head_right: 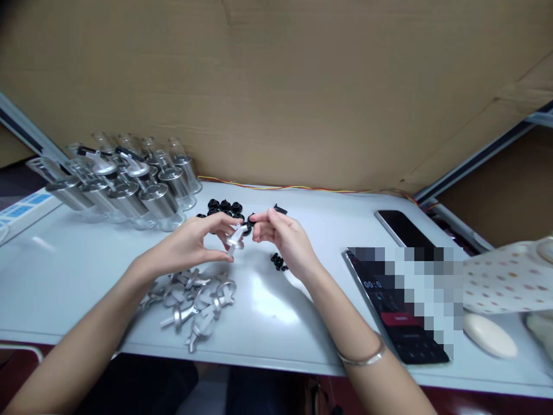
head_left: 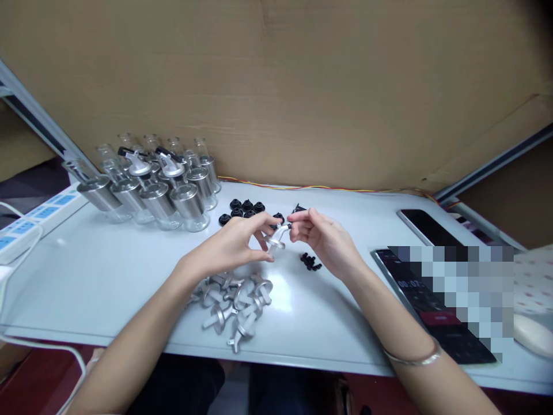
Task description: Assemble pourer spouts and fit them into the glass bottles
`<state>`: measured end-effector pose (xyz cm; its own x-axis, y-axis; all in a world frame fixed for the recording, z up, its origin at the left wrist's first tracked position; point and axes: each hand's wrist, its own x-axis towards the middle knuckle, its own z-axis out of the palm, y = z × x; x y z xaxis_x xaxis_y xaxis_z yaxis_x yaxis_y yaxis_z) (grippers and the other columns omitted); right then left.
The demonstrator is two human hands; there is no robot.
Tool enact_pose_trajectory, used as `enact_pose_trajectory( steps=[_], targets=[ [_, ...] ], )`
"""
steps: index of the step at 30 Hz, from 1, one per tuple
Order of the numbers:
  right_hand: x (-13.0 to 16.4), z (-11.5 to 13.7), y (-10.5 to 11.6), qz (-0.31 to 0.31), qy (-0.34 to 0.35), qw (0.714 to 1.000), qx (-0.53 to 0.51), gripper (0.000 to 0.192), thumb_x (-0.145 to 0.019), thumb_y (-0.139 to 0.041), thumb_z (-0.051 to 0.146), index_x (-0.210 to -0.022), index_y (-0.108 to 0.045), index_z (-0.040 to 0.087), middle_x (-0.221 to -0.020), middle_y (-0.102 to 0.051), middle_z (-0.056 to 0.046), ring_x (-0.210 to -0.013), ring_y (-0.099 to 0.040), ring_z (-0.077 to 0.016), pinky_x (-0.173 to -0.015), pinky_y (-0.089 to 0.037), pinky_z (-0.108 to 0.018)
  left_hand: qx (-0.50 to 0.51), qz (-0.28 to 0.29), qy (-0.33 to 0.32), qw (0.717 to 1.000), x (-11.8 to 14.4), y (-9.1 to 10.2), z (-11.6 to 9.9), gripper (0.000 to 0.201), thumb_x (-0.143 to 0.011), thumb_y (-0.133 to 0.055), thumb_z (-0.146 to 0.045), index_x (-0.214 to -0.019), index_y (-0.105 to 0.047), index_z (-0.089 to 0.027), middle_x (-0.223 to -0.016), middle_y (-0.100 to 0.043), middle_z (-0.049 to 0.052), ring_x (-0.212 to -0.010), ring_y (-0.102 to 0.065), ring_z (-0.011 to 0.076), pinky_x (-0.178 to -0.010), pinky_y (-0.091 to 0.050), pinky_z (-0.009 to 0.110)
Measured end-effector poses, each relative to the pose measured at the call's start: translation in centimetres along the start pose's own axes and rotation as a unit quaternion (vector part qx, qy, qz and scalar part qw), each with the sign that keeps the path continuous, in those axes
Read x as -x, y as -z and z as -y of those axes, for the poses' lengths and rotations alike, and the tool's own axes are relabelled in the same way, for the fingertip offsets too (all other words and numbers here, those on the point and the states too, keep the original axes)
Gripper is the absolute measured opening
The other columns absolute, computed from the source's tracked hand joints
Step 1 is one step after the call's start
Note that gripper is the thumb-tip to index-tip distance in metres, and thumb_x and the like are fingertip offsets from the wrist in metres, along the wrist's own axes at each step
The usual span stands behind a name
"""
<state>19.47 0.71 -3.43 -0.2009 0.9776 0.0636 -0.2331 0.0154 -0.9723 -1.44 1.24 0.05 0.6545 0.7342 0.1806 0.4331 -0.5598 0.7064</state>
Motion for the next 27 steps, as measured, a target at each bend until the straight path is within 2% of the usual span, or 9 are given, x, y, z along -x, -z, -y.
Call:
enact_pose_trajectory(
  steps=[6,11,15,17,21,24,27],
  targets=[
    [0.1,-0.1,-0.6,-0.021,0.063,0.985,0.159,0.034,-0.07,-0.075,0.052,-0.068,-0.068,0.018,-0.058,-0.059,0.0,-0.057,-0.052,-0.0136,-0.057,-0.042,-0.027,0.011,0.006,-0.011,1.0,0.0,-0.6,0.3,0.043,-0.076,-0.073,-0.024,-0.115,-0.053,-0.021,-0.106,-0.068,0.005,-0.094,-0.066,0.0195,-0.083,-0.053,0.033],
    [0.3,-0.1,-0.5,-0.05,0.112,0.979,0.165,0.027,-0.077,-0.069,0.044,-0.068,-0.068,0.018,-0.063,-0.06,-0.001,-0.061,-0.053,-0.0147,-0.06,-0.042,-0.029,0.014,-0.002,-0.013,1.0,0.0,-0.5,-0.1,0.051,-0.082,-0.066,-0.025,-0.13,-0.046,-0.024,-0.115,-0.066,0.006,-0.093,-0.068,0.0175,-0.082,-0.052,0.03],
    [0.3,0.0,-0.3,-0.078,0.138,0.978,0.135,0.022,-0.082,-0.065,0.04,-0.074,-0.064,0.019,-0.064,-0.059,0.001,-0.06,-0.052,-0.0135,-0.061,-0.042,-0.028,0.0,-0.031,0.007,0.999,0.2,0.6,-0.1,0.037,-0.09,-0.051,-0.02,-0.127,-0.049,-0.022,-0.119,-0.066,0.005,-0.095,-0.067,0.0156,-0.084,-0.051,0.028],
    [0.2,-0.1,-0.2,-0.092,0.149,0.978,0.116,0.02,-0.084,-0.062,0.038,-0.076,-0.061,0.02,-0.066,-0.059,0.002,-0.059,-0.052,-0.0128,-0.061,-0.042,-0.028,-0.036,-0.041,0.022,0.998,0.3,1.2,0.6,0.033,-0.091,-0.047,-0.019,-0.124,-0.052,-0.021,-0.122,-0.064,0.006,-0.102,-0.065,0.0168,-0.09,-0.05,0.031],
    [0.1,-0.3,-0.3,-0.116,0.139,0.98,0.086,0.018,-0.082,-0.06,0.036,-0.073,-0.056,0.02,-0.064,-0.059,0.003,-0.057,-0.052,-0.0127,-0.06,-0.042,-0.028,-0.184,-0.053,0.031,0.981,0.5,1.7,3.0,0.035,-0.089,-0.046,-0.014,-0.122,-0.054,-0.019,-0.13,-0.058,0.009,-0.123,-0.051,0.0236,-0.105,-0.041,0.042],
    [0.0,-0.3,-0.3,-0.12,0.131,0.981,0.082,0.02,-0.081,-0.06,0.036,-0.071,-0.055,0.02,-0.063,-0.058,0.003,-0.056,-0.052,-0.0125,-0.059,-0.042,-0.028,-0.25,-0.022,0.058,0.966,0.5,1.4,4.0,0.044,-0.085,-0.038,-0.002,-0.124,-0.054,-0.016,-0.13,-0.057,0.012,-0.123,-0.049,0.0247,-0.104,-0.041,0.043],
    [0.0,-0.2,-0.4,-0.119,0.132,0.98,0.091,0.022,-0.082,-0.059,0.038,-0.07,-0.055,0.02,-0.063,-0.057,0.003,-0.056,-0.051,-0.0122,-0.06,-0.043,-0.027,-0.284,0.006,0.084,0.955,0.4,0.8,3.9,0.051,-0.083,-0.036,0.001,-0.13,-0.051,-0.014,-0.127,-0.059,0.014,-0.12,-0.052,0.0254,-0.1,-0.043,0.042]
  ],
)
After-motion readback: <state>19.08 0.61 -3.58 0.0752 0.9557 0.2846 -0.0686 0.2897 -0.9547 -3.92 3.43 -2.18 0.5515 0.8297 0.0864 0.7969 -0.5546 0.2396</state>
